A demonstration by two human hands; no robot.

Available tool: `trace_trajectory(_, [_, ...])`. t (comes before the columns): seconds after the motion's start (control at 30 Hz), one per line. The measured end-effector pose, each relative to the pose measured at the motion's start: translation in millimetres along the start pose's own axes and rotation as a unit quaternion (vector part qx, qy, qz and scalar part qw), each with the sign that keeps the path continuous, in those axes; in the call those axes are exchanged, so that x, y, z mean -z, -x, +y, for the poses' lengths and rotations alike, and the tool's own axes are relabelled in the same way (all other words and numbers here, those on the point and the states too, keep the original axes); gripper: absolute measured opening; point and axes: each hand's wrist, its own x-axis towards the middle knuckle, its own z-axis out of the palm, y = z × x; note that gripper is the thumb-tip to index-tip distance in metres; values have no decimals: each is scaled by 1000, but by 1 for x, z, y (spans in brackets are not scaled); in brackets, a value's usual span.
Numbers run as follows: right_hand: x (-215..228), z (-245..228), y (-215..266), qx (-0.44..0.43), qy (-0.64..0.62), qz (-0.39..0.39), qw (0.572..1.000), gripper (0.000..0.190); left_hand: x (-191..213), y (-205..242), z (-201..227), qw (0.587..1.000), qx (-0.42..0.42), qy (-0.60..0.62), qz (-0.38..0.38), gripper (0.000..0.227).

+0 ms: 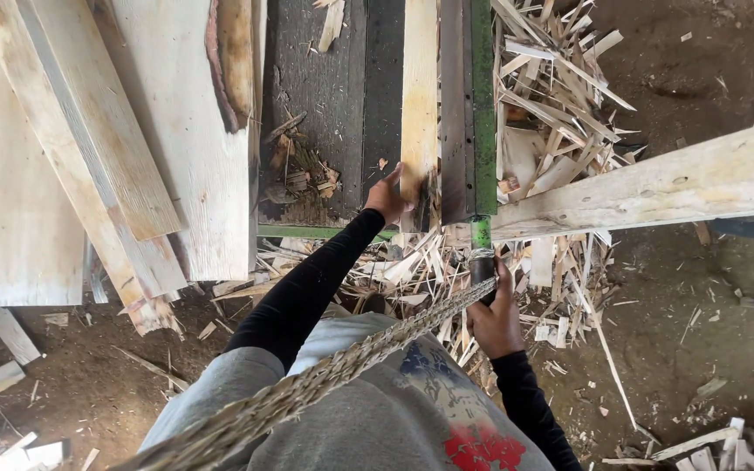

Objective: Stripping bark from wooden planks using a large lever-operated blade.

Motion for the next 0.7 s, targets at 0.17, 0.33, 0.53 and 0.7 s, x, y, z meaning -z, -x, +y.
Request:
trace_trajectory(0.17, [-14,17,-8,-19,-23,-6,1000,86,9,0,18,998,55,33,-23,103])
trace_trajectory(0.33, [-21,36,-15,-18,-13,-15,1000,83,29,21,62,985,150,56,-61,91])
trace_trajectory(0.53, [-2,1,-11,-26,-79,-76,994,53,-28,-34,-27,997,36,-59,18,90])
trace_trajectory(0.7, [-7,39,-18,182,53,-1,982,47,-1,-11,20,999,16,-47,23,87])
